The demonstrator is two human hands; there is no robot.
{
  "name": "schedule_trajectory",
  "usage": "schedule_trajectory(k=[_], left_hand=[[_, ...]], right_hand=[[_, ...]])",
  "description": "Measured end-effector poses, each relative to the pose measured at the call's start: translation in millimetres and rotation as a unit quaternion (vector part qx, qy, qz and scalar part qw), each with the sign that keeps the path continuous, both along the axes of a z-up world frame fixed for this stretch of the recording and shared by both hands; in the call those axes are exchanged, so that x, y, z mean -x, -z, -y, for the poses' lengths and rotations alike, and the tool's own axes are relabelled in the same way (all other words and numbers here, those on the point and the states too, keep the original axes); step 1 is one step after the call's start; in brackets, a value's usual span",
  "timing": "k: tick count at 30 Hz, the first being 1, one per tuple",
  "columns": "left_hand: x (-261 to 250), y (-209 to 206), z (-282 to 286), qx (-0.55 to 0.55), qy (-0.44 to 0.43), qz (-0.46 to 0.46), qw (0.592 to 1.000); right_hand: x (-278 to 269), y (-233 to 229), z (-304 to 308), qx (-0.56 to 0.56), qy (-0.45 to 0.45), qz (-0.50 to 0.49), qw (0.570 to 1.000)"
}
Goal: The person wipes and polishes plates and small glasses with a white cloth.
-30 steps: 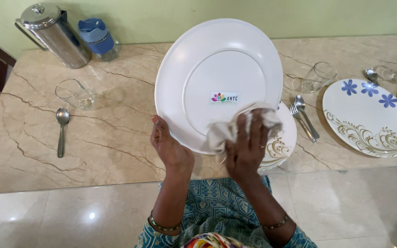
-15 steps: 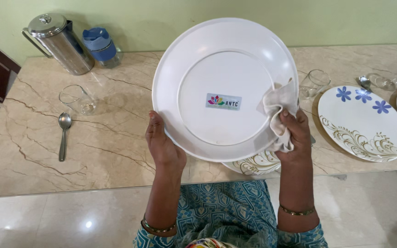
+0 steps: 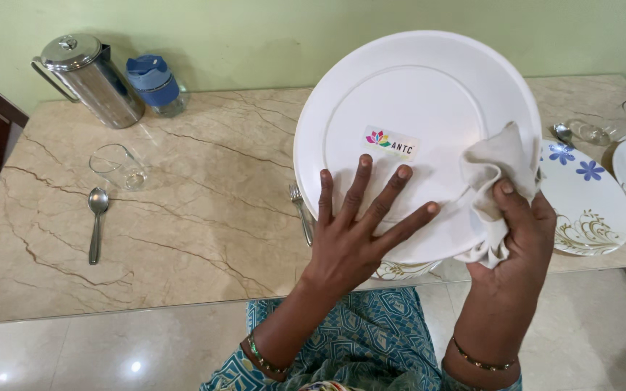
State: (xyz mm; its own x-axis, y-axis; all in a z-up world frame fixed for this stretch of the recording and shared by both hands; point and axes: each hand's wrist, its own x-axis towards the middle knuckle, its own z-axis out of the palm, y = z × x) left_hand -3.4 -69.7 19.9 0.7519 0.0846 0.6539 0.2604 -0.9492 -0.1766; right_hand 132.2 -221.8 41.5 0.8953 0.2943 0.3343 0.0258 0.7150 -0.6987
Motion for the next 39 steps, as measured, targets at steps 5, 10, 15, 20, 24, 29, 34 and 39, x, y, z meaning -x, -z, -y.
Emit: schedule_trajectory(k=[5, 10, 15, 20, 24, 29, 34, 39], left_hand=[[-4, 28, -13, 0.13, 0.19, 0.208, 0.951], [4, 61, -16, 0.676, 0.225, 0.392, 0.582], [24, 76, -51, 0.819, 0.241, 0.437, 0.282], [26, 88, -53, 0.845, 0.132, 0.421, 0.302], [25, 112, -50, 0.879, 0.029, 0.364, 0.305], [16, 138, -47, 0.867, 0.045, 0.356, 0.347], [30, 118, -64, 0.858, 0.059, 0.362, 0.358], [46, 114, -64, 0.87, 0.124, 0.369, 0.304]], right_hand=[[7, -4, 14, -0.078, -0.095, 0.012, 0.992], [-3, 16, 20, -0.121, -0.072, 0.068, 0.988], [5, 32, -27, 0.136, 0.198, 0.33, 0.913], [6, 47, -78, 0.393, 0.22, 0.502, 0.739], [-2, 42, -109, 0.482, 0.241, 0.547, 0.64], [22, 37, -129, 0.456, 0.165, 0.584, 0.651], [72, 62, -98, 0.399, 0.017, 0.689, 0.605], [48, 79, -74, 0.531, 0.118, 0.637, 0.546]])
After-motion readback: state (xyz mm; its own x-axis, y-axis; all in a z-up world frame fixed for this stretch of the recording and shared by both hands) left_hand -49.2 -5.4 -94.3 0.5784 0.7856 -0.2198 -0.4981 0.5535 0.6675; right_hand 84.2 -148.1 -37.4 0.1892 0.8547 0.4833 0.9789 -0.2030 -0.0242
